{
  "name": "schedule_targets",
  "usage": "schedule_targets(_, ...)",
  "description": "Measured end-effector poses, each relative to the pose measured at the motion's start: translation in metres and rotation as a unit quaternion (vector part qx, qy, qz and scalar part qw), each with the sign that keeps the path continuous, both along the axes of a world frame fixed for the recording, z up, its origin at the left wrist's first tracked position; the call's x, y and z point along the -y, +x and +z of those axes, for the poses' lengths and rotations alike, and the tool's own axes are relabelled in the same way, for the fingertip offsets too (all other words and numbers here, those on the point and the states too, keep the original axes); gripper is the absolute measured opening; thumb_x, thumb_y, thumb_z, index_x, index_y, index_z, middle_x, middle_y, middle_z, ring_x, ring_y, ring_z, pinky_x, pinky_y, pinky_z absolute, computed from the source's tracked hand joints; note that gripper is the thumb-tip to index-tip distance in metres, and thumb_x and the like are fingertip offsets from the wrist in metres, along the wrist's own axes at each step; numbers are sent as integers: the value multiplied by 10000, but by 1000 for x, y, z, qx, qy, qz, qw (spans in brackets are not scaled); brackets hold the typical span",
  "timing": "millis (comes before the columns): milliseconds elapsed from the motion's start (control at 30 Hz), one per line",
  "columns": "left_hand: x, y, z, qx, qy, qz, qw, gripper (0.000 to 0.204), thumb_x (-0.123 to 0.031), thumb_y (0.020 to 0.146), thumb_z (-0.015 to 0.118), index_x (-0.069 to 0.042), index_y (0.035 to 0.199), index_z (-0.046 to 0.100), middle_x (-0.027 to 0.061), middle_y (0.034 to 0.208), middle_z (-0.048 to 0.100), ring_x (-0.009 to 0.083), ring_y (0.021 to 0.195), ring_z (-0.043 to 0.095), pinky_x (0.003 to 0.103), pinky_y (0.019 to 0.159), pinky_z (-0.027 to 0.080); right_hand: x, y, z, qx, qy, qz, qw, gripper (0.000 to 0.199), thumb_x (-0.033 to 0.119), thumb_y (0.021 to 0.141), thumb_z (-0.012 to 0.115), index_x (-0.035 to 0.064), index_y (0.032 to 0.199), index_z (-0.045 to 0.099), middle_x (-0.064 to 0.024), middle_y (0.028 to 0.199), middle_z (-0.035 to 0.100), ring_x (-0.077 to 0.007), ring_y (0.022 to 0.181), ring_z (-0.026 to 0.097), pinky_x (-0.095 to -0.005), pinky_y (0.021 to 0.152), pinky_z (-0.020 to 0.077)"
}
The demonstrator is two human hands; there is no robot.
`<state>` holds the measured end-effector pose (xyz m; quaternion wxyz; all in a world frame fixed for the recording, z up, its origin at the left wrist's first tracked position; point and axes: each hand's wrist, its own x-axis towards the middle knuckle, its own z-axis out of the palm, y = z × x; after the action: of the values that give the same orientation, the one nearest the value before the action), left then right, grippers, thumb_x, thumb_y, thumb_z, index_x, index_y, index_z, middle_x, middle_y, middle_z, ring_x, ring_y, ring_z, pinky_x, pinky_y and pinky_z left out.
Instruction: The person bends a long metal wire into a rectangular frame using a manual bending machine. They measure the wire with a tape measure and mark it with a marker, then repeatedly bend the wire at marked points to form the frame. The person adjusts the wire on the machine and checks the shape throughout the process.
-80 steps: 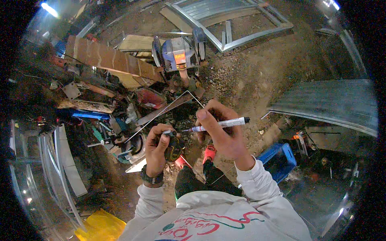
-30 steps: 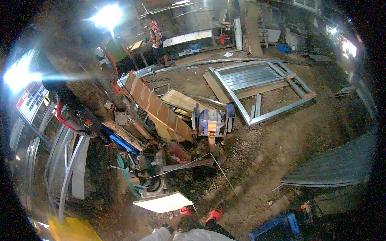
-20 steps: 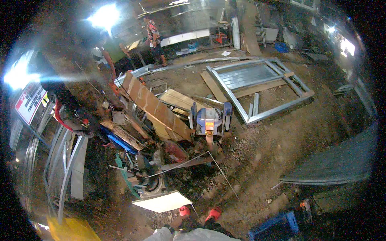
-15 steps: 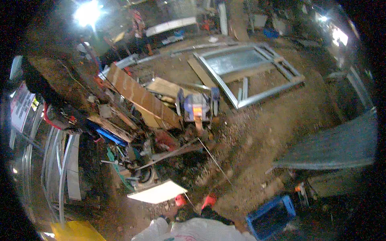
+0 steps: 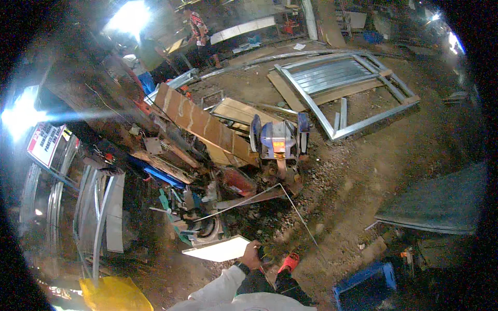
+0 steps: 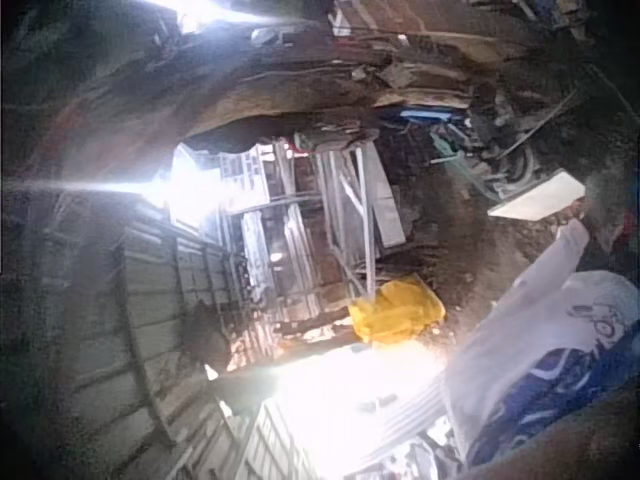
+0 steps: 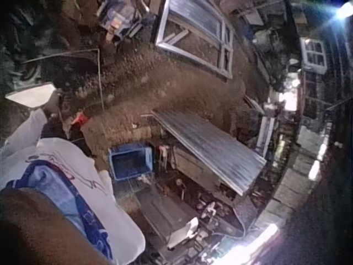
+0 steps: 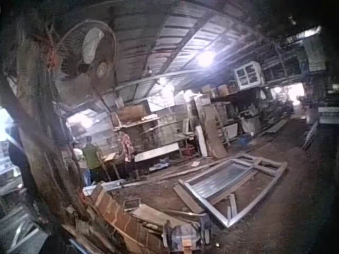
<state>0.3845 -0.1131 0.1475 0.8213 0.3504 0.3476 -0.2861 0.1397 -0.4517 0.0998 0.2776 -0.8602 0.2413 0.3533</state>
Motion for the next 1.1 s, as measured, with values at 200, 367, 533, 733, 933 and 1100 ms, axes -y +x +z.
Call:
schedule_targets(200,60,200,86,280,232,-80,928,315,-322,910,604,-69,1096,579,82,1095,598,209,1001,595,376,846,523,10,-18,-15,-20,-12,-27,999,462,272,841,703,80,1249,603,-123,953,669,-326,871,639,-451,797,514)
schedule_targets(367,62,355,138,530,433,39,728,639,-236,783,800,9,1291,499,114,1184,623,229,1048,593,366,917,487,8,-65,-18,-32,-1,-19,999,500,269,828,711,88,1280,596,-130,969,673,-343,889,647,-467,812,519)
schedule_targets(533,81,480,126,508,719,-75,468,752,-460,714,805,2,1234,520,236,1203,571,396,1186,522,475,985,443,2,-106,-17,-44,-13,-58,997,511,237,808,714,89,1284,600,-140,964,674,-357,888,651,-477,814,521)
schedule_targets(733,71,534,43,453,772,-63,442,805,-540,726,768,-70,1323,501,273,1195,564,450,1166,521,535,1004,423,-6,-144,-10,-36,-60,-109,992,480,148,771,707,76,1239,627,-156,922,671,-367,850,650,-480,792,518)
schedule_targets(933,84,537,45,485,746,-95,446,878,-661,758,707,-97,1391,481,279,1270,547,449,1208,511,514,1035,415,-11,-147,4,-26,-28,-172,984,396,64,755,683,52,1150,646,-163,884,658,-357,803,637,-459,762,511)
schedule_targets(1100,61,488,43,602,686,82,401,883,-630,795,699,0,1380,496,304,1263,553,457,1207,517,503,1052,406,13,-72,55,-60,178,-196,963,220,73,790,677,-24,987,672,-192,841,674,-274,777,659,-371,738,510)
